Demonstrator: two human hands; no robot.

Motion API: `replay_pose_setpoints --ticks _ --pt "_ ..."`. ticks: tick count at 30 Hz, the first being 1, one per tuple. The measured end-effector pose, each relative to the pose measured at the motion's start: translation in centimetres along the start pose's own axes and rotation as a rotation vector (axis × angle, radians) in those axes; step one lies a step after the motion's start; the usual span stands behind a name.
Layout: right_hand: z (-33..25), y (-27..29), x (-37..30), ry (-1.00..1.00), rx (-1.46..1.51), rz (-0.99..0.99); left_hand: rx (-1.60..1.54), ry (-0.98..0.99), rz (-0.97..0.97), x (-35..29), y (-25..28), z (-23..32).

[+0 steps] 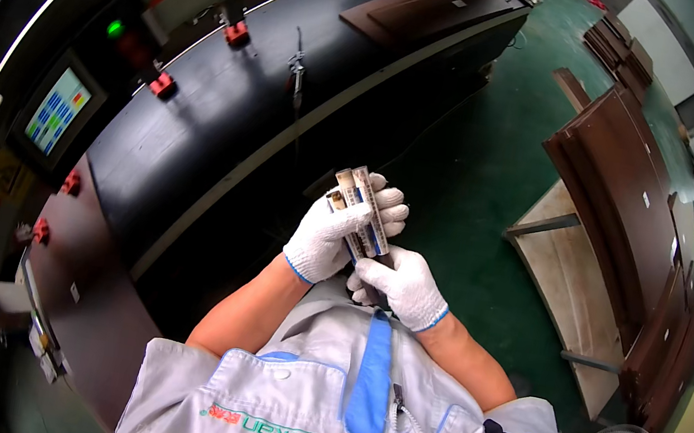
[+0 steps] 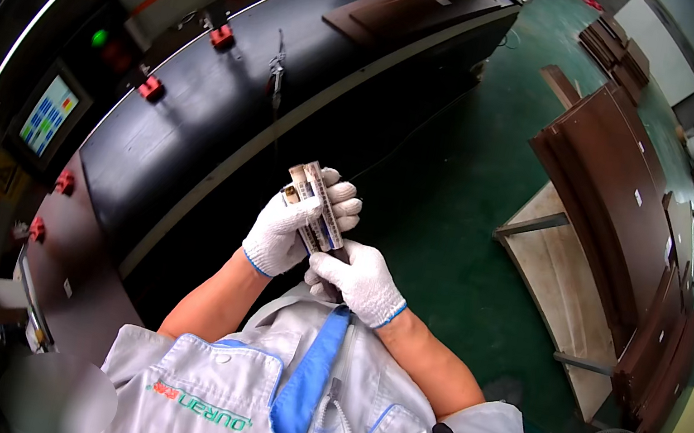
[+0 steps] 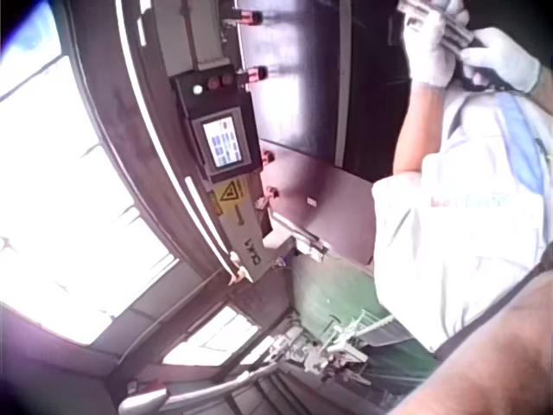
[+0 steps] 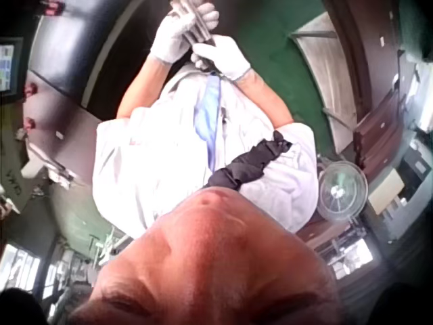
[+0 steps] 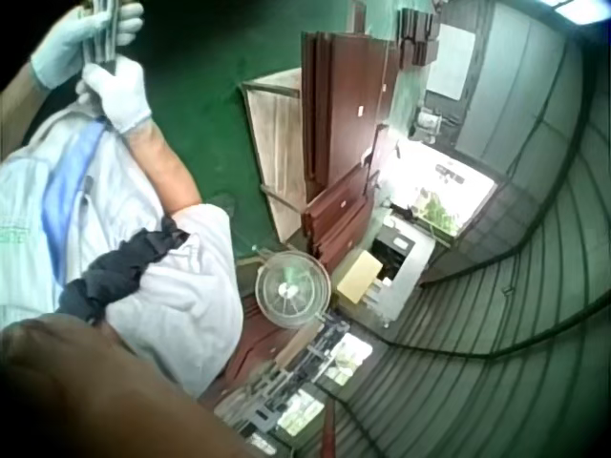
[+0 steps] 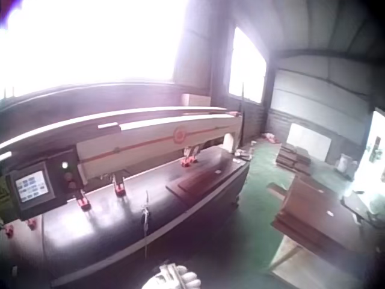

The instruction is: The person colors the edges of wooden panels using markers and subsequently cleans the panels using an air compressor tool. The person moves the panels between worktables and a stack throughout the process.

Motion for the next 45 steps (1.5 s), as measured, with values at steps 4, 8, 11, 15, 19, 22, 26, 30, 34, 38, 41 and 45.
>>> replay_pose_setpoints --ticks 4,8,11,15,19,22,26,30,34,38,41,45 --pt "-3.3 1.5 1.7 0.054 0.015 0.117 -0.079 0.134 -0.077 4.9 -0.5 0.2" --pt "-8.7 7.0 1.4 0.021 0.019 0.234 -0.217 0.205 -0.231 13.3 -3.5 -3.7" --pt "-8.0 8.6 3.8 0.049 0.134 0.123 -0.258 0.291 -0.248 15.1 -2.0 -5.6" --pt "-7.8 12.4 6.6 0.099 0.527 -0.143 -0.293 0.372 -0.245 18.6 -3.5 -9.0" --pt "-10.5 17.9 7.6 0.147 0.542 -0.204 -0.218 0.331 -0.213 23.5 -5.6 -12.2" --pt "-14.4 21.7 7.9 0.114 0.401 -0.155 -0.188 0.263 -0.217 27.6 -6.6 -13.1" --pt "-17.6 26.6 8.0 0.088 0.347 -0.179 -0.186 0.227 -0.2 31.5 -8.7 -15.3" --pt "-18.9 30.5 9.2 -0.001 0.224 -0.13 -0.201 0.2 -0.031 33.7 -8.1 -17.4" --pt "-22.7 32.6 11.4 -0.039 -0.001 -0.046 -0.166 0.19 0.069 37.2 -5.9 -18.2" --pt "-26.9 36.1 15.5 0.014 -0.173 -0.098 -0.138 0.189 0.092 43.7 -5.6 -18.3" --pt "-32.9 39.2 18.8 0.089 -0.531 -0.05 -0.13 0.14 0.056 49.9 -4.6 -18.1" --pt "-40.1 43.2 24.6 0.095 -0.678 0.015 -0.152 0.117 0.032 59.7 -3.1 -17.5"
Point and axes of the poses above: each hand's wrist, its own x-axis towards the middle knuckle, its own y-axis out of the back of the hand, z = x × y, the point moved 7 cm from there along x, towards the middle knuckle, and after that the axes turned 11 degrees about -y, right-handed, at the moved point
